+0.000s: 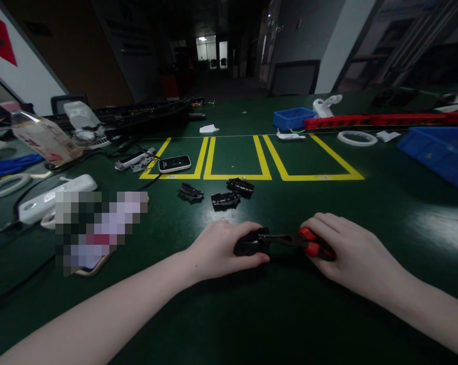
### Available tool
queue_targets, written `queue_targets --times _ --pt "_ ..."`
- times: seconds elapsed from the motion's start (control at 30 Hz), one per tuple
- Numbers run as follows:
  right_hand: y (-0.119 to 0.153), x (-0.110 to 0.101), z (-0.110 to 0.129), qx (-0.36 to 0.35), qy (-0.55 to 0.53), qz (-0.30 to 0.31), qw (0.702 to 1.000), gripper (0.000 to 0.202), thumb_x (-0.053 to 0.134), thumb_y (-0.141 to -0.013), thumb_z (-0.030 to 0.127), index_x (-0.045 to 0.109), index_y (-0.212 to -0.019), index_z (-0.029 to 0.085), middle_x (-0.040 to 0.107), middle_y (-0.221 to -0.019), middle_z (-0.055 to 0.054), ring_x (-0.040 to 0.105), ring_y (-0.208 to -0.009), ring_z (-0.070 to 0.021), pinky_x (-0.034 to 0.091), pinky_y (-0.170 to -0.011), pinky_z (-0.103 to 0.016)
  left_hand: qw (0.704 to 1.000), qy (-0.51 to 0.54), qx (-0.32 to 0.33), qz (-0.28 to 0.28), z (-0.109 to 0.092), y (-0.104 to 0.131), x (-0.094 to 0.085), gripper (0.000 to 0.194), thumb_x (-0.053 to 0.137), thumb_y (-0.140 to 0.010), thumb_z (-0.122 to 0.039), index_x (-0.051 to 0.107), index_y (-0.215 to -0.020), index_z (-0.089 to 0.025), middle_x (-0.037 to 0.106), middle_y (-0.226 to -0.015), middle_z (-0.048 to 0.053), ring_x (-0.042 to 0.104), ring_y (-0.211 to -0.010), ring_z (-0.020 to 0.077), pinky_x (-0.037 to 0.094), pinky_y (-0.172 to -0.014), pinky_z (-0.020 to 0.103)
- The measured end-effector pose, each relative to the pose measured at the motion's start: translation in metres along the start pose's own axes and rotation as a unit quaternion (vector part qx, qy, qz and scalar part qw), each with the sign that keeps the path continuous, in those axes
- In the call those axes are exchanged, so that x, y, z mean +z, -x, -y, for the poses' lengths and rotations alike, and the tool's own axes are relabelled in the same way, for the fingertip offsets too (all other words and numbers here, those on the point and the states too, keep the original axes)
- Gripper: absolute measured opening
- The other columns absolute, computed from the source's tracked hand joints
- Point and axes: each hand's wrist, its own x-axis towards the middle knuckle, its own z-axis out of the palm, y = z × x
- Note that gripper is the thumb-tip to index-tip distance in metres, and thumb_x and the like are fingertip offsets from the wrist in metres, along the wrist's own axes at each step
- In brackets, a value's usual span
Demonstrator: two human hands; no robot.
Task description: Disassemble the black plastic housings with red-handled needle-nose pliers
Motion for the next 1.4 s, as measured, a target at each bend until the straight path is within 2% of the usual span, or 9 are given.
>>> queue_targets --times 0.13,0.4,0.5,0.63,0.73,0.87,1.03,1.17,1.4 --pt "0.002 0.003 -0.002 0.01 -0.001 0.001 1.0 0.024 0.059 -0.071 0.026 0.06 -0.095 0.025 0.067 -0.09 -0.007 0.064 -0.078 -0.0255 0.053 -0.061 -0.039 0.999 -0.039 0.004 -0.019 -0.002 0.001 0.002 0.047 0.06 -0.093 -0.048 0.057 -0.131 -0.021 0.074 -0.099 0.005 0.068 -0.076 0.0181 0.048 -0.066 0.028" --pt "0.002 0.005 -0.002 -0.009 -0.007 -0.004 1.0 0.025 0.059 -0.071 0.025 0.06 -0.096 0.024 0.067 -0.091 -0.007 0.063 -0.077 -0.0245 0.053 -0.062 -0.039 1.0 -0.016 -0.005 -0.022 -0.001 0.001 0.002 0.041 0.06 -0.09 -0.052 0.069 -0.114 -0.019 0.074 -0.087 0.004 0.067 -0.071 0.0173 0.045 -0.061 0.026" --pt "0.0 0.002 0.0 -0.015 -0.001 -0.01 1.0 0.024 0.059 -0.072 0.024 0.06 -0.095 0.024 0.067 -0.09 -0.008 0.063 -0.076 -0.0248 0.052 -0.061 -0.039 1.0 -0.007 -0.015 -0.021 -0.001 0.001 0.001 0.041 0.062 -0.089 -0.051 0.069 -0.114 -0.019 0.074 -0.086 0.004 0.067 -0.071 0.0173 0.045 -0.06 0.025" --pt "0.001 0.002 0.002 0.003 -0.025 0.001 1.0 0.021 0.059 -0.073 0.025 0.06 -0.094 0.025 0.067 -0.089 -0.007 0.064 -0.077 -0.025 0.053 -0.061 -0.039 1.0 0.01 0.007 -0.022 -0.002 0.002 0.0 0.042 0.062 -0.09 -0.048 0.065 -0.12 -0.019 0.075 -0.094 0.005 0.068 -0.074 0.0167 0.048 -0.063 0.025" --pt "0.004 0.005 0.002 0.018 -0.046 0.009 0.999 0.02 0.059 -0.074 0.026 0.059 -0.095 0.026 0.067 -0.089 -0.006 0.064 -0.078 -0.0247 0.054 -0.062 -0.039 0.998 -0.022 0.034 -0.044 -0.003 0.004 0.001 0.041 0.062 -0.091 -0.047 0.063 -0.122 -0.02 0.076 -0.096 0.004 0.067 -0.071 0.0155 0.049 -0.067 0.027" --pt "0.006 0.009 -0.001 0.022 -0.046 0.009 0.999 0.022 0.059 -0.076 0.029 0.059 -0.098 0.026 0.067 -0.091 -0.006 0.064 -0.08 -0.0251 0.055 -0.063 -0.04 0.994 -0.07 0.021 -0.079 -0.005 0.004 0.005 0.042 0.065 -0.089 -0.044 0.063 -0.122 -0.018 0.076 -0.097 0.005 0.068 -0.071 0.017 0.05 -0.076 0.033" --pt "0.002 0.007 -0.001 -0.015 0.001 -0.009 1.0 0.031 0.059 -0.073 0.027 0.06 -0.104 0.023 0.067 -0.094 -0.009 0.064 -0.08 -0.0262 0.055 -0.064 -0.042 0.999 -0.024 -0.017 -0.046 -0.006 0.004 0.002 0.04 0.063 -0.09 -0.048 0.067 -0.117 -0.019 0.075 -0.088 0.003 0.065 -0.067 0.0162 0.047 -0.063 0.028" --pt "0.003 0.006 -0.001 -0.034 0.026 -0.022 0.999 0.028 0.058 -0.071 0.024 0.059 -0.099 0.022 0.065 -0.092 -0.009 0.062 -0.077 -0.025 0.053 -0.062 -0.04 0.999 0.042 -0.027 -0.01 -0.006 0.005 -0.001 0.039 0.064 -0.09 -0.047 0.067 -0.116 -0.018 0.073 -0.087 0.002 0.065 -0.069 0.015 0.046 -0.06 0.025" --pt "0.004 0.012 0.002 0.017 -0.021 0.009 1.0 0.021 0.059 -0.072 0.026 0.059 -0.093 0.024 0.065 -0.087 -0.006 0.062 -0.074 -0.0234 0.051 -0.06 -0.038 0.998 0.048 -0.034 -0.03 -0.007 0.004 0.001 0.04 0.068 -0.088 -0.042 0.066 -0.12 -0.019 0.075 -0.093 0.003 0.066 -0.073 0.016 0.048 -0.063 0.026"
